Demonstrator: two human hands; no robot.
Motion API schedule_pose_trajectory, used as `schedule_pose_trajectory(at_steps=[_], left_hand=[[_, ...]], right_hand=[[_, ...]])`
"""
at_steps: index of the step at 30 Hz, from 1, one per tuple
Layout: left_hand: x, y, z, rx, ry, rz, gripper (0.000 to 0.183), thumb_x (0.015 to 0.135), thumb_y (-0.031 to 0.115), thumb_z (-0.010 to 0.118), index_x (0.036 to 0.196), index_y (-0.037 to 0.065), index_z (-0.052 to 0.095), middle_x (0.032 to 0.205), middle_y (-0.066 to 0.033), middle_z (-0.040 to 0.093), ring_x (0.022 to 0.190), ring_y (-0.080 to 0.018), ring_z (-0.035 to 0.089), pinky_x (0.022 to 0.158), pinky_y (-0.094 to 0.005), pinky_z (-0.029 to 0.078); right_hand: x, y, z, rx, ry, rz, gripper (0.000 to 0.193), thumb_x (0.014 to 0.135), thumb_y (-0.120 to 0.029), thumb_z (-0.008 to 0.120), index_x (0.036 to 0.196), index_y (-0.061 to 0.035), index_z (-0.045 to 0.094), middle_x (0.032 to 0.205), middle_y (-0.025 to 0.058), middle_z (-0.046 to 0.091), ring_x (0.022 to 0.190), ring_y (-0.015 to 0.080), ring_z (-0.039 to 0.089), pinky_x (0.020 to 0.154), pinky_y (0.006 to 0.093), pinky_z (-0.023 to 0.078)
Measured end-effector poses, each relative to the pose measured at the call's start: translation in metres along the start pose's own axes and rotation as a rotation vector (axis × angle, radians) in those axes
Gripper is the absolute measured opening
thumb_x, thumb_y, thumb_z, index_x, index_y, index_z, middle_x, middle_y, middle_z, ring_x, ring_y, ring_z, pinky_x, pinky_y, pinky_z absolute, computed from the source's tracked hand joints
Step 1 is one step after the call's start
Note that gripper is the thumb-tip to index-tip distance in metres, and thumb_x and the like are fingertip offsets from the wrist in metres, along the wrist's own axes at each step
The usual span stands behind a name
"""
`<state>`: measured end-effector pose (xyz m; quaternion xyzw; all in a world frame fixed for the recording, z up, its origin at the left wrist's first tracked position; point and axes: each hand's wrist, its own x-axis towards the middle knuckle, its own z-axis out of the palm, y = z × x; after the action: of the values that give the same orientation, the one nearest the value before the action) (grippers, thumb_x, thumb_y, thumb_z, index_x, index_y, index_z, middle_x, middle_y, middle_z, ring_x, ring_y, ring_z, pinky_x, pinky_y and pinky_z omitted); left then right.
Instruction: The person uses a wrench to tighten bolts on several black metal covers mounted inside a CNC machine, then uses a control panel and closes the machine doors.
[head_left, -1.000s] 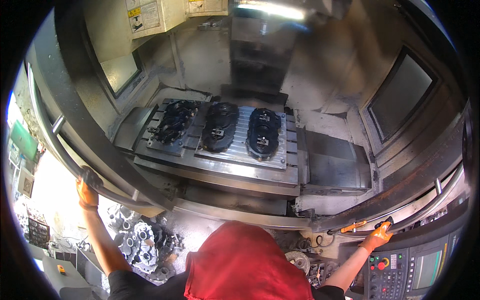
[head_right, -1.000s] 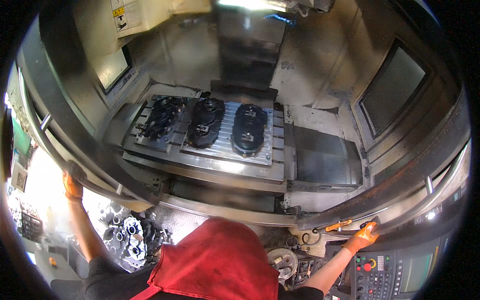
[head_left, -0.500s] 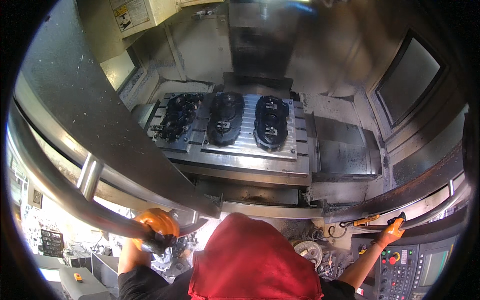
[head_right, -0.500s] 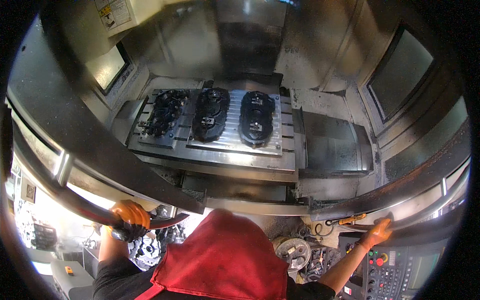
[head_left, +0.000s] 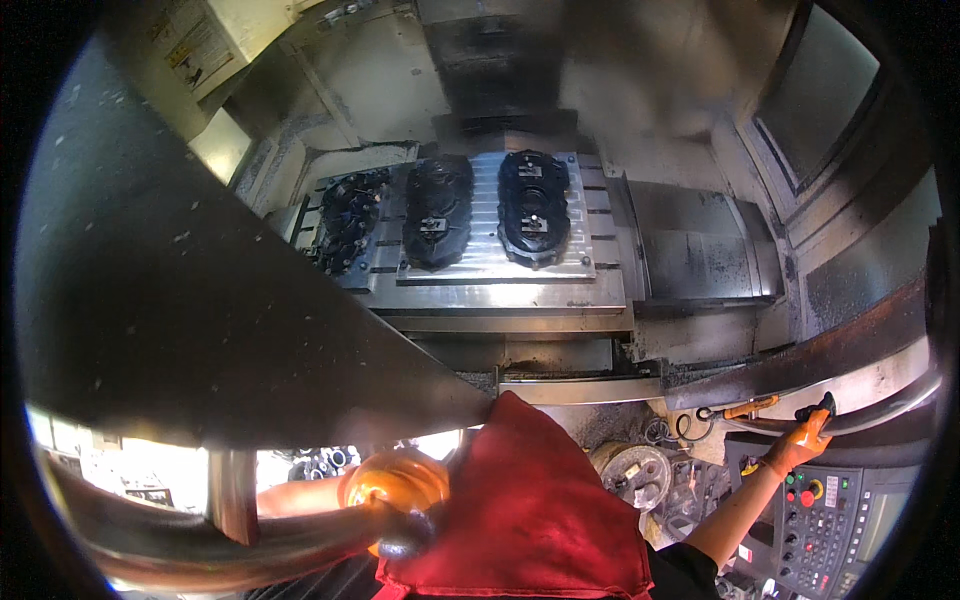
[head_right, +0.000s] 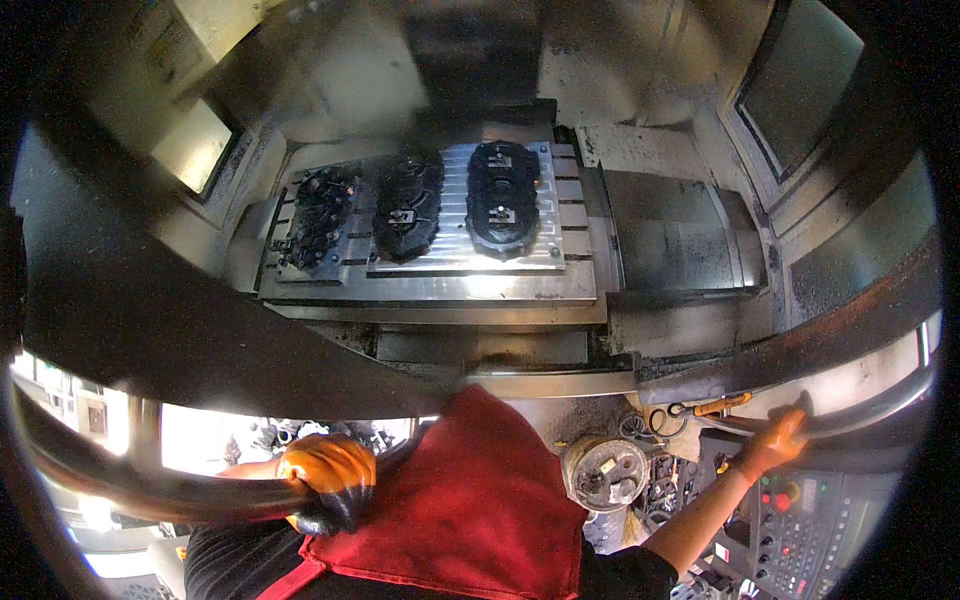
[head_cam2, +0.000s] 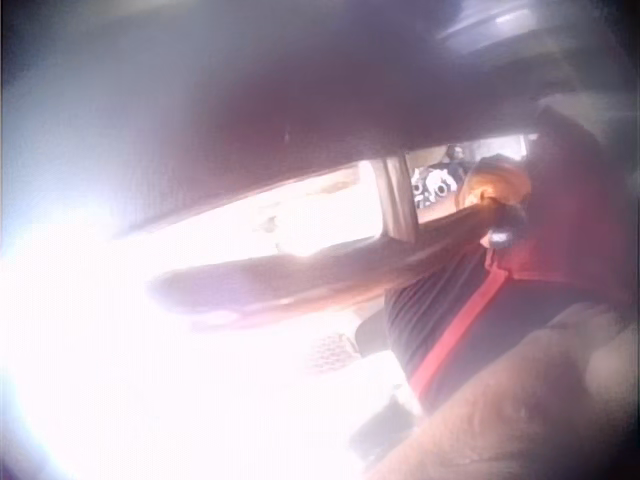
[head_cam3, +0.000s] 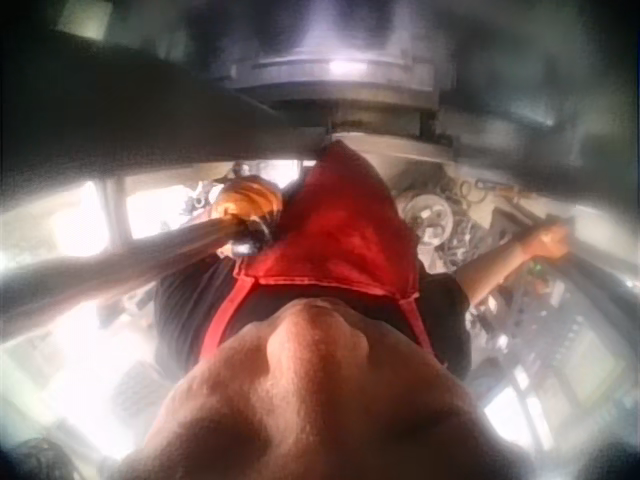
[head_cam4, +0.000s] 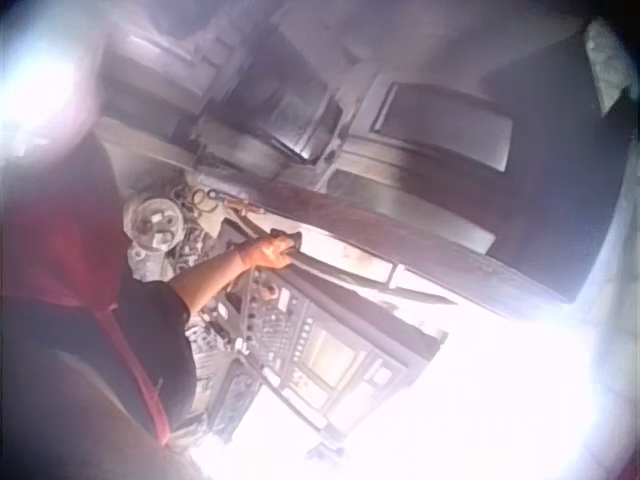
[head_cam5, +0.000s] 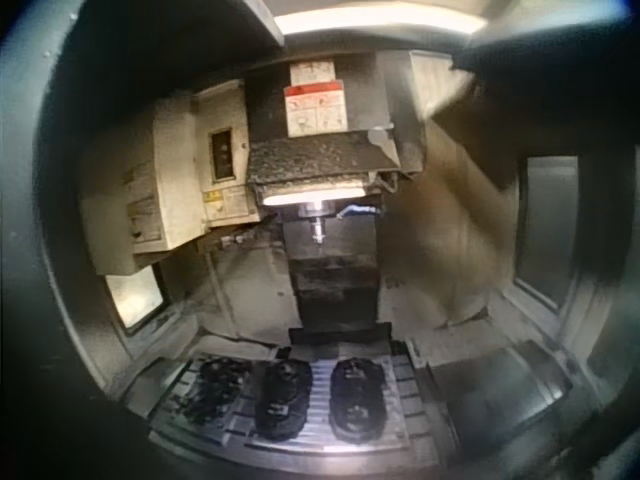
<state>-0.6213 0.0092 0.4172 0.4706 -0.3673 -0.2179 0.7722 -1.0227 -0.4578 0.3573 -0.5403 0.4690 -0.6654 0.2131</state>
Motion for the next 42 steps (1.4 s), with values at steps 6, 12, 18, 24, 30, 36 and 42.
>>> schedule_pose_trajectory(at_steps=[6,12,18,24,30,36,42], left_hand=[[-0.018,-0.008,0.015,0.108,0.112,0.038,0.052,0.101,0.039,0.042,0.06,0.007,0.048,0.05,-0.0065,0.049,0.042,-0.0225,0.05,0.046,-0.0344,0.043],[-0.03,-0.005,0.028,0.246,0.288,-0.003,0.049,0.101,0.037,0.043,0.063,0.007,0.049,0.052,-0.0065,0.05,0.044,-0.0222,0.051,0.048,-0.0343,0.043],[-0.043,-0.004,0.034,0.332,0.424,-0.029,0.046,0.1,0.036,0.044,0.066,0.006,0.049,0.055,-0.0065,0.05,0.046,-0.0218,0.051,0.05,-0.0342,0.044],[-0.05,-0.002,0.036,0.451,0.585,-0.074,0.043,0.1,0.035,0.045,0.068,0.006,0.05,0.057,-0.0065,0.051,0.048,-0.0214,0.052,0.052,-0.0342,0.044],[-0.063,-0.001,0.042,0.565,0.741,-0.112,0.04,0.099,0.034,0.046,0.071,0.006,0.05,0.059,-0.0065,0.052,0.05,-0.0211,0.052,0.054,-0.0341,0.045],[-0.081,-0.004,0.046,0.657,0.835,-0.13,0.037,0.099,0.032,0.047,0.074,0.005,0.051,0.061,-0.0065,0.052,0.052,-0.0207,0.052,0.056,-0.034,0.045],[-0.087,-0.005,0.043,0.694,0.897,-0.156,0.034,0.098,0.031,0.048,0.077,0.005,0.051,0.063,-0.0065,0.053,0.054,-0.0203,0.053,0.058,-0.0339,0.046]], right_hand=[[-0.002,0.0,-0.001,-0.085,0.051,-0.02,0.033,0.098,-0.019,0.054,0.115,0.0067,0.065,0.072,0.0004,0.051,0.066,0.0107,0.045,0.061,0.0264,0.039],[-0.008,-0.011,0.007,-0.15,0.059,-0.039,0.039,0.098,-0.026,0.053,0.117,0.0049,0.066,0.074,0.0018,0.055,0.069,0.0129,0.049,0.065,0.0295,0.042],[-0.01,0.011,-0.012,-0.284,-0.088,-0.131,0.04,0.091,-0.02,0.053,0.122,0.0039,0.062,0.08,0.0011,0.056,0.07,0.0124,0.049,0.066,0.0274,0.042],[0.008,0.054,-0.052,-0.001,-0.207,0.188,0.049,0.094,-0.011,0.042,0.136,0.013,0.041,0.094,0.0035,0.054,0.081,0.0114,0.05,0.07,0.026,0.043],[0.013,0.065,-0.068,-0.484,-0.177,-0.044,0.043,0.099,-0.013,0.042,0.135,0.0099,0.046,0.115,0.0161,0.063,0.094,0.0198,0.06,0.082,0.0309,0.048],[-0.05,0.106,-0.058,-0.225,-0.017,0.016,0.035,0.097,-0.016,0.05,0.126,0.0034,0.055,0.115,0.0177,0.064,0.103,0.0259,0.061,0.095,0.0353,0.047],[-0.306,0.149,0.015,-0.206,-0.904,0.875,0.032,0.093,-0.025,0.062,0.115,-0.002,0.062,0.109,0.0174,0.067,0.109,0.0321,0.061,0.1,0.0382,0.045]])
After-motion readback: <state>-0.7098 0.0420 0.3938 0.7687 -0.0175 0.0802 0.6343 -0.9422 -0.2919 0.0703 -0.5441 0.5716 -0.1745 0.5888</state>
